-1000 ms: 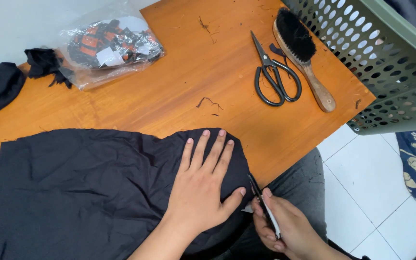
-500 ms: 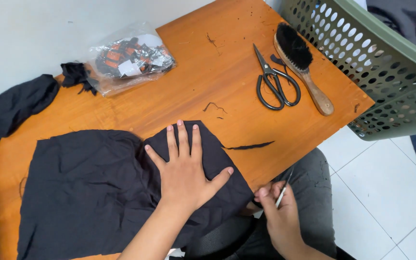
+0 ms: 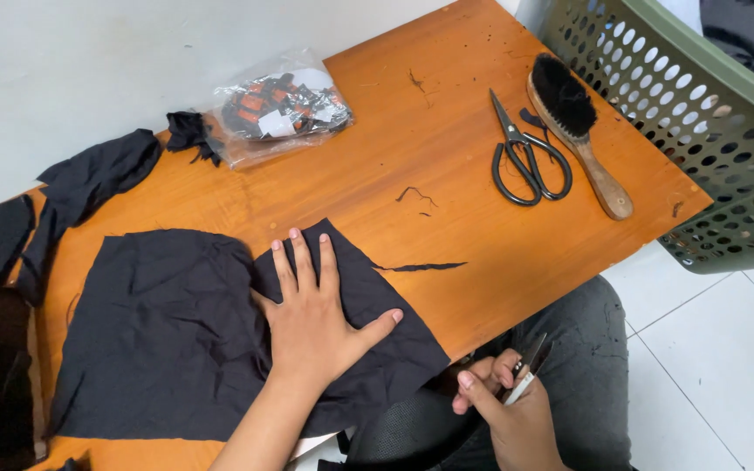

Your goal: The person cuts a piece of black fabric using a small pair of scissors on a wooden table. They trim the edges and remove loose threads from the material.

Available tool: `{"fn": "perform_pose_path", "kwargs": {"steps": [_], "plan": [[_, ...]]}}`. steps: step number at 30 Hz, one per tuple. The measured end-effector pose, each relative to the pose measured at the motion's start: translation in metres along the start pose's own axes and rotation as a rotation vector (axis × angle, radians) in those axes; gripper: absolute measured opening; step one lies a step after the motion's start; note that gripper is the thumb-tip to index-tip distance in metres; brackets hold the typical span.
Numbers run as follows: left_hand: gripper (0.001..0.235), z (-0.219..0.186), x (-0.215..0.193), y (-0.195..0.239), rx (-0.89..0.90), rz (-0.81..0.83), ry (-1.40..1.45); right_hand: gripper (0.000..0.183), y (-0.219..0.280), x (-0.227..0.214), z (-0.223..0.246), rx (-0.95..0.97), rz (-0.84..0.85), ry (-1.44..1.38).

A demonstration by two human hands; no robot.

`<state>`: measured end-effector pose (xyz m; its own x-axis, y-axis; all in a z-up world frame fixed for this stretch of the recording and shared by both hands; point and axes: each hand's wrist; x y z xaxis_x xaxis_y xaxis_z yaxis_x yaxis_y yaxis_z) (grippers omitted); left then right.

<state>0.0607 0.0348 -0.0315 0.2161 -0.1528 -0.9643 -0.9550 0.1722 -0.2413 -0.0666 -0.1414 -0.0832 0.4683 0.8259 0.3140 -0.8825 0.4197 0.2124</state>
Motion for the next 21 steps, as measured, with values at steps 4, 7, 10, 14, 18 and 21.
{"fn": "perform_pose_path", "kwargs": {"steps": [4, 7, 10, 14, 18, 21], "plan": [[0.111, -0.001, -0.006, 0.006, -0.033, 0.04, 0.024, 0.017, -0.006, -0.016, -0.004, 0.077, 0.131, -0.132], [0.102, -0.002, -0.012, 0.01, 0.076, -0.156, 0.183, 0.025, -0.014, -0.021, 0.01, 0.35, 0.264, -0.248], [0.066, -0.007, -0.019, 0.016, 0.168, -0.229, 0.201, 0.022, -0.018, -0.019, 0.031, 0.354, 0.417, -0.264], [0.076, -0.01, -0.016, 0.031, 0.214, -0.005, 0.299, 0.036, -0.02, -0.011, 0.057, 0.46, 0.508, -0.101], [0.084, -0.017, -0.02, 0.05, 0.252, 0.034, 0.326, 0.051, -0.015, 0.009, 0.084, 0.689, 0.588, 0.179], [0.127, -0.018, -0.01, 0.067, 0.299, -0.019, -0.006, 0.046, -0.016, 0.004, 0.07, 0.742, 0.562, 0.207]]}}
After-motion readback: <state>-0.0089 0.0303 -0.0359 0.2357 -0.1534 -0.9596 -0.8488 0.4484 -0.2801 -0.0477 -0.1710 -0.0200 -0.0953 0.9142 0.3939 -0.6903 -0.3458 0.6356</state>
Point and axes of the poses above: each hand's wrist, its own y-axis away from the middle knuckle, its own x-axis out of the palm, z = x × y, and after that the axes turned 7 degrees about -x, right-handed
